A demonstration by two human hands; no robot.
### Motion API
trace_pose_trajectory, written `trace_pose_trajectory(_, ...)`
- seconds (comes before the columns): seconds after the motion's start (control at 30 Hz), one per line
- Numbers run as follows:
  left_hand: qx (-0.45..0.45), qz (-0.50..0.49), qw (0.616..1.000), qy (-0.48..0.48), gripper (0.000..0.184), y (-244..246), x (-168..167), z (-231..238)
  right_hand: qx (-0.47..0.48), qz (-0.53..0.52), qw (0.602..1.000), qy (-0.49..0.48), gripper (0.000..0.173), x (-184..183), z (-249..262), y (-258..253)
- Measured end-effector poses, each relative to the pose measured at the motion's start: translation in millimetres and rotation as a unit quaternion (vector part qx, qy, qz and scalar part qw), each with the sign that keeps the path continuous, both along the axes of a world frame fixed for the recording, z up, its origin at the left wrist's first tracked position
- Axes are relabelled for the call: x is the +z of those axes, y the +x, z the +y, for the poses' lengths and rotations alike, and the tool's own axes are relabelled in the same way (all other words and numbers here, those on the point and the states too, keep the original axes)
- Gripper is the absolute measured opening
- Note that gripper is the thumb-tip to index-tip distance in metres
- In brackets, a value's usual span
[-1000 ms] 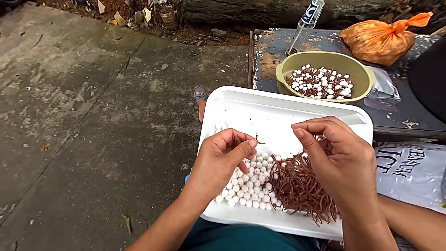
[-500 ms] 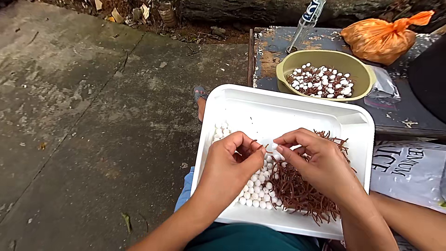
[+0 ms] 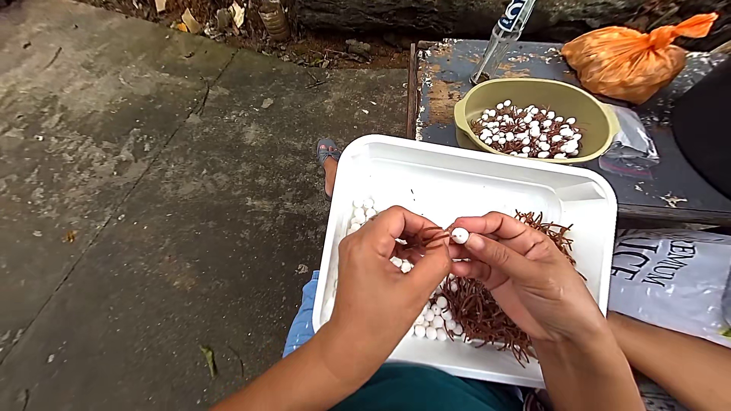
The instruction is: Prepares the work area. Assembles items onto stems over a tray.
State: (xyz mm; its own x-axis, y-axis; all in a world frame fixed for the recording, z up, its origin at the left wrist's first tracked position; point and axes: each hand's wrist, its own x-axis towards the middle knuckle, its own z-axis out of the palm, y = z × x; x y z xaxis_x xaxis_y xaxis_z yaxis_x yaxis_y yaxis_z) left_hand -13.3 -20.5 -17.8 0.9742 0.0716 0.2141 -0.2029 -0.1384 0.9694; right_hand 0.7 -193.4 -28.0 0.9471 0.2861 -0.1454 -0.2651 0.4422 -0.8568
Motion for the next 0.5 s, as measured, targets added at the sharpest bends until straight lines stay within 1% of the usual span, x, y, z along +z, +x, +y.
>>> trace_pose_trajectory(0.2, -0.003, -0.030, 0.999, 0.035, 0.009, -0.4, -2.3, 0.4, -0.021, -0.008, 1.000, -0.009, 0.015, -0.7, 3.0, -2.0)
trace_pose_trajectory(0.37, -0.001, -0.028, 0.998, 0.053, 0.009, 0.1, -2.5, 0.9, -0.035, -0.030, 0.998, -0.035, 0.014, -0.6, 4.2, -4.2)
trace_pose_trajectory(0.5, -0.013, -0.008, 0.999, 0.047, 0.008, -0.7, -0.8, 1.6, -0.034, -0.056, 0.996, -0.054, 0.013, -1.1, 2.8, -4.6)
